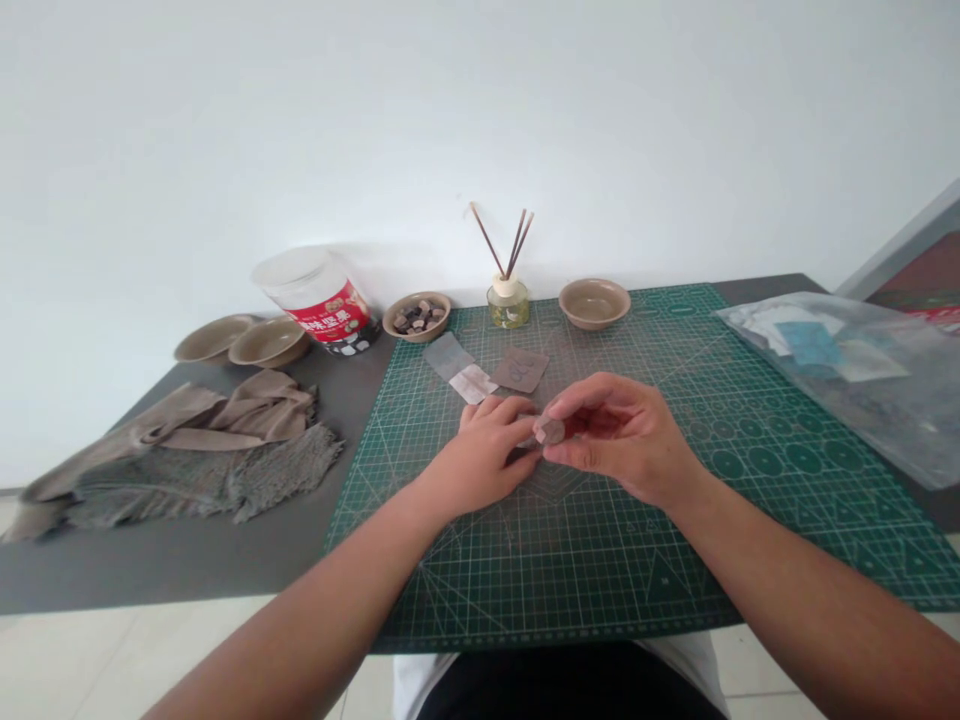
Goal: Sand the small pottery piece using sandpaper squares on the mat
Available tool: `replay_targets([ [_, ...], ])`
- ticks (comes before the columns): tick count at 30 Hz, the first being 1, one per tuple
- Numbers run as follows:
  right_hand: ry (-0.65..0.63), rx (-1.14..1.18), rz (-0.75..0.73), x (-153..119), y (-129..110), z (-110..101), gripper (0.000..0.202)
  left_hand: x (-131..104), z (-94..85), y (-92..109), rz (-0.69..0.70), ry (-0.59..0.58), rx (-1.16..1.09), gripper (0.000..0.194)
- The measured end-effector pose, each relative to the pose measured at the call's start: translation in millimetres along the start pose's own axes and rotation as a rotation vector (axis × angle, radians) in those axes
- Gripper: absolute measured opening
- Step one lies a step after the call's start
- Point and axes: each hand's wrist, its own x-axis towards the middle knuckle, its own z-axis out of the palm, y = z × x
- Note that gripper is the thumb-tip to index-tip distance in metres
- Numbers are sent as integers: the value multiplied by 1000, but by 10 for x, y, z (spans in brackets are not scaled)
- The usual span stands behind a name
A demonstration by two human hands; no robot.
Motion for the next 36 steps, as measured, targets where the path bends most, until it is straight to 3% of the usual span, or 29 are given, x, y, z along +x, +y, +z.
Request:
replay_targets([
  [7, 61, 191, 258, 37, 42, 18, 30, 171, -69, -85, 129, -99, 95, 14],
  [11, 117, 165, 282, 61, 94, -15, 22, 249, -77, -225, 177, -99, 5, 8],
  [17, 94, -263, 228, 74, 168, -66, 18, 211, -119, -381, 133, -103, -127, 22],
  [21, -43, -729, 112, 87, 266, -108, 9, 175, -137, -407, 120, -127, -136, 19],
  [24, -114, -967, 104, 79, 350, -132, 5, 159, -135, -411, 96, -96, -155, 21],
  [28, -126, -1102, 61, 43, 415, -136, 4, 142, -138, -402, 69, -65, -163, 29],
  [36, -203, -1173, 63, 31, 382, -153, 5, 113, -133, -409, 96, -55, -102, 20],
])
